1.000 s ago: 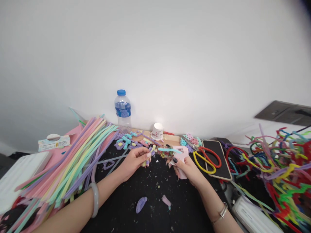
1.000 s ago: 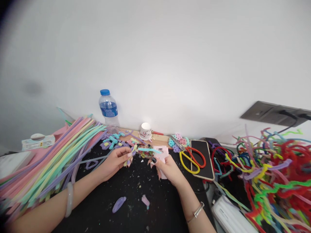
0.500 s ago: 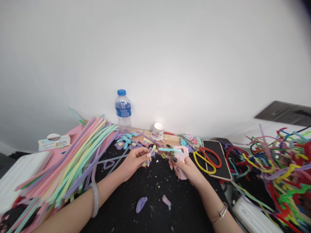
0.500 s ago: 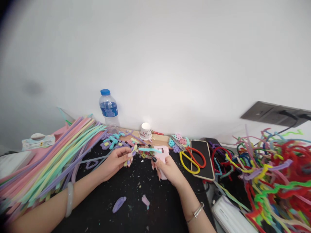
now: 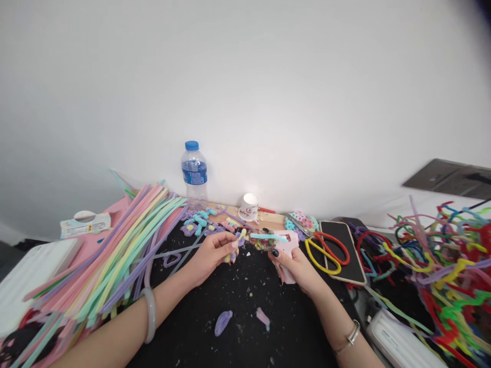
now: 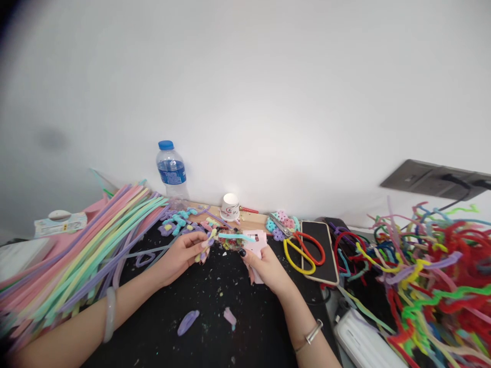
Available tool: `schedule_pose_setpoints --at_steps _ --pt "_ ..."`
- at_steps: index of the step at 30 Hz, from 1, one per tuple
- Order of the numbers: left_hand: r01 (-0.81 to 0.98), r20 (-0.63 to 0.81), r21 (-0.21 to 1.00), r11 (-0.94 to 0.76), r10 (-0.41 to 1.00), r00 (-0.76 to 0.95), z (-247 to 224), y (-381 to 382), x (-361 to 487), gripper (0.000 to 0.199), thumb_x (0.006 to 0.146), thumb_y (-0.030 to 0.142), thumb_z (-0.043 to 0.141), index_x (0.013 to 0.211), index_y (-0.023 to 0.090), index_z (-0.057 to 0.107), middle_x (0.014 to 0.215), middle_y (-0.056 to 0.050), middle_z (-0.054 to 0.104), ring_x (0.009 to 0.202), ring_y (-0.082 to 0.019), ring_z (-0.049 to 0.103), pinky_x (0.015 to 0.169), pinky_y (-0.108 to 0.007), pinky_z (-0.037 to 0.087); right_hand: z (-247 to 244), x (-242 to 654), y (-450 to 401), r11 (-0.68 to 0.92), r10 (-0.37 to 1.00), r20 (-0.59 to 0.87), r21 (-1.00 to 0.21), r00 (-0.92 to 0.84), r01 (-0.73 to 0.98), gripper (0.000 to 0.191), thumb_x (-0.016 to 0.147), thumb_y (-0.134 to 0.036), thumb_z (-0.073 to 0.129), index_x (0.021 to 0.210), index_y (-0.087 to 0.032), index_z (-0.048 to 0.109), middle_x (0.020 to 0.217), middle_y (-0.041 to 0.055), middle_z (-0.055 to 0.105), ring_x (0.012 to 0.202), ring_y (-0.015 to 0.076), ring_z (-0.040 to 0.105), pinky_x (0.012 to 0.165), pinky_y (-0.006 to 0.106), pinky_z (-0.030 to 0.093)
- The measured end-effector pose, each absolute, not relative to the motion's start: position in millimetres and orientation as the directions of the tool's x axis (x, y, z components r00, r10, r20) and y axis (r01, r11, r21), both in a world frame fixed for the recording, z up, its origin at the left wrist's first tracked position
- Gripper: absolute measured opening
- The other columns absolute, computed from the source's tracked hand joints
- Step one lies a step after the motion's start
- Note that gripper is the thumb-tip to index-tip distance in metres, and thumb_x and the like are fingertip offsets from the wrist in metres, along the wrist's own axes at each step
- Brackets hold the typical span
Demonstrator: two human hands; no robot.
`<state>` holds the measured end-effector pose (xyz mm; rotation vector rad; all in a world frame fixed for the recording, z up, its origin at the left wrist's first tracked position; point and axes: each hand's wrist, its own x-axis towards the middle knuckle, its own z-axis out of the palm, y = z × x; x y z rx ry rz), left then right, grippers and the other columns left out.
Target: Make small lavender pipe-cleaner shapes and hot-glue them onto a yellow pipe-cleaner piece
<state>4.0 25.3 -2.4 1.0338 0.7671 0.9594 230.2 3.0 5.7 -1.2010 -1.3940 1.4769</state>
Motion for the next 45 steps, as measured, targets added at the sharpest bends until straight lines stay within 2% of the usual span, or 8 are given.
schedule_pose_setpoints --at_steps 16,29,40,45 --pt "-0.285 -0.081 0.936 0.207 0.913 0.399 -2 26 4 0.017 0.075 0.030 0.066 0.076 0.015 0.059 0.063 0.001 0.058 0.053 -0.008 0.051 0.052 -0.021 0.034 10 229 1 -0.088 0.957 -0.110 -0.992 -0.270 0.094 0.037 0.075 -0.053 0.058 0.074 -0.018 0.047 0.044 -0.0071 0.046 0.033 0.0068 0.042 0.033 0.018 0.027" --pt "-0.288 -0.079 0.935 0.207 0.913 0.399 -4 26 3 0.016 0.077 0.029 0.065 0.076 0.014 0.058 0.061 0.002 0.057 0.053 -0.007 0.050 0.051 -0.020 0.033 10 229 0 -0.014 0.972 -0.081 -0.958 -0.221 0.286 0.035 0.077 -0.052 0.053 0.072 -0.018 0.046 0.041 -0.0062 0.046 0.034 0.0082 0.042 0.035 0.019 0.030" --pt "-0.299 -0.083 0.930 0.212 0.917 0.391 -2 26 3 0.017 0.077 0.028 0.066 0.078 0.014 0.058 0.063 0.002 0.057 0.053 -0.007 0.050 0.052 -0.020 0.035 15 226 -2 0.186 0.971 0.112 -0.908 -0.211 0.375 0.024 0.079 -0.039 0.053 0.072 -0.017 0.049 0.048 -0.0049 0.046 0.039 0.0090 0.044 0.037 0.020 0.034" --pt "-0.309 -0.084 0.927 0.213 0.919 0.384 -2 26 3 0.016 0.077 0.028 0.066 0.078 0.014 0.058 0.063 0.002 0.056 0.053 -0.007 0.050 0.053 -0.020 0.036 17 226 -2 0.284 0.955 0.214 -0.862 -0.206 0.420 0.017 0.079 -0.034 0.053 0.079 -0.016 0.055 0.051 -0.0043 0.046 0.042 0.0097 0.043 0.040 0.021 0.037"
